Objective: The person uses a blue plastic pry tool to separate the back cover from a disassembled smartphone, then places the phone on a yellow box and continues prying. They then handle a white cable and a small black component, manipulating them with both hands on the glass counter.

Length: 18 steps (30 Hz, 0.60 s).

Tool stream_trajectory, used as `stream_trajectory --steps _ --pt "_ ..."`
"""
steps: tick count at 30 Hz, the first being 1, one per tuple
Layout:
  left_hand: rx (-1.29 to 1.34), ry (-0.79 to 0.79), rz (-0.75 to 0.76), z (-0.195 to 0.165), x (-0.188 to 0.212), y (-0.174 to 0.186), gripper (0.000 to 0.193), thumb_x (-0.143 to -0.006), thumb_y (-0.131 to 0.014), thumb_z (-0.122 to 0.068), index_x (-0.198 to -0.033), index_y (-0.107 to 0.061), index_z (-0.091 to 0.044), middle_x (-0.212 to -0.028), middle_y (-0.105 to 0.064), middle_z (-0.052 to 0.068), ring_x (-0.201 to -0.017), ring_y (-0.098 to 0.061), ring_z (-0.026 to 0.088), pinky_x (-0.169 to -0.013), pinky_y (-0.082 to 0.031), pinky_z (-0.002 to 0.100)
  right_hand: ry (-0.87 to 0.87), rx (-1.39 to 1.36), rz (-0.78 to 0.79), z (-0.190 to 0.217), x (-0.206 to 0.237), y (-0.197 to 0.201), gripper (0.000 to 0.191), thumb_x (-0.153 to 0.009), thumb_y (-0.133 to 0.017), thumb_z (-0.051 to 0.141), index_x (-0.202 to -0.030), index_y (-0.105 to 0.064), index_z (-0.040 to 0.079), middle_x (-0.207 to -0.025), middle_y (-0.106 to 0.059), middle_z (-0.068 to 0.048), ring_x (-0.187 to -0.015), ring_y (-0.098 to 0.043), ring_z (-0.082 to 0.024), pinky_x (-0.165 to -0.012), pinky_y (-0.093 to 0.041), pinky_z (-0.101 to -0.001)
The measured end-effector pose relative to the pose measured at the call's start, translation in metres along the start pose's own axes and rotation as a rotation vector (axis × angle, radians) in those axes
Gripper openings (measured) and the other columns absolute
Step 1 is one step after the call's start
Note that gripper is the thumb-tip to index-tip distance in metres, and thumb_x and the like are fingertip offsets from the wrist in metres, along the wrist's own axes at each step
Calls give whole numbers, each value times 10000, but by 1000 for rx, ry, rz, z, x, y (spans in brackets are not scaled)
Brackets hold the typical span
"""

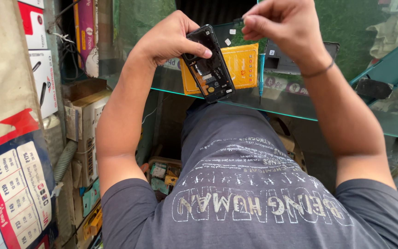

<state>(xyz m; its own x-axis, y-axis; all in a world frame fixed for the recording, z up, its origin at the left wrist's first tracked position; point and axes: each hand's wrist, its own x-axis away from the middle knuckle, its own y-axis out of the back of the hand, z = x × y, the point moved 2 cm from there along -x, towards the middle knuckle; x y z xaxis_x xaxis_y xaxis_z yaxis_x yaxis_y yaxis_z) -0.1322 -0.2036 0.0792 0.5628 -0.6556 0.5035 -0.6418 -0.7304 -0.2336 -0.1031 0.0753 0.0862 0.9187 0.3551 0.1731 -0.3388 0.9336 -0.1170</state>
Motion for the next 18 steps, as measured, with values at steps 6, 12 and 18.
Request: stream_trajectory --steps 6,12,18 --pt "-50 -85 0 -4 3 -3 237 -751 -853 -38 -980 -808 7 -826 -771 23 -691 -668 45 -660 -543 204 -98 -108 -2 -8 8 -36 137 -1053 -737 84 -1079 -713 -48 -989 -758 -122 -919 -766 -173 -860 -649 -292" --pt "-50 -91 24 -7 7 -4 214 -769 -853 -47 -960 -793 29 -829 -762 14 -701 -659 43 -661 -534 206 -132 -187 -38 -1 3 -44 118 -1054 -683 98 -1044 -651 -15 -985 -762 -129 -899 -784 -192 -822 -673 -311" --pt "-95 -109 14 -9 10 -4 223 -760 -847 -45 -967 -800 22 -821 -755 1 -699 -636 28 -663 -525 203 -93 -139 2 4 -3 -49 112 -1068 -680 64 -1058 -664 -46 -980 -746 -141 -913 -774 -199 -841 -672 -322"
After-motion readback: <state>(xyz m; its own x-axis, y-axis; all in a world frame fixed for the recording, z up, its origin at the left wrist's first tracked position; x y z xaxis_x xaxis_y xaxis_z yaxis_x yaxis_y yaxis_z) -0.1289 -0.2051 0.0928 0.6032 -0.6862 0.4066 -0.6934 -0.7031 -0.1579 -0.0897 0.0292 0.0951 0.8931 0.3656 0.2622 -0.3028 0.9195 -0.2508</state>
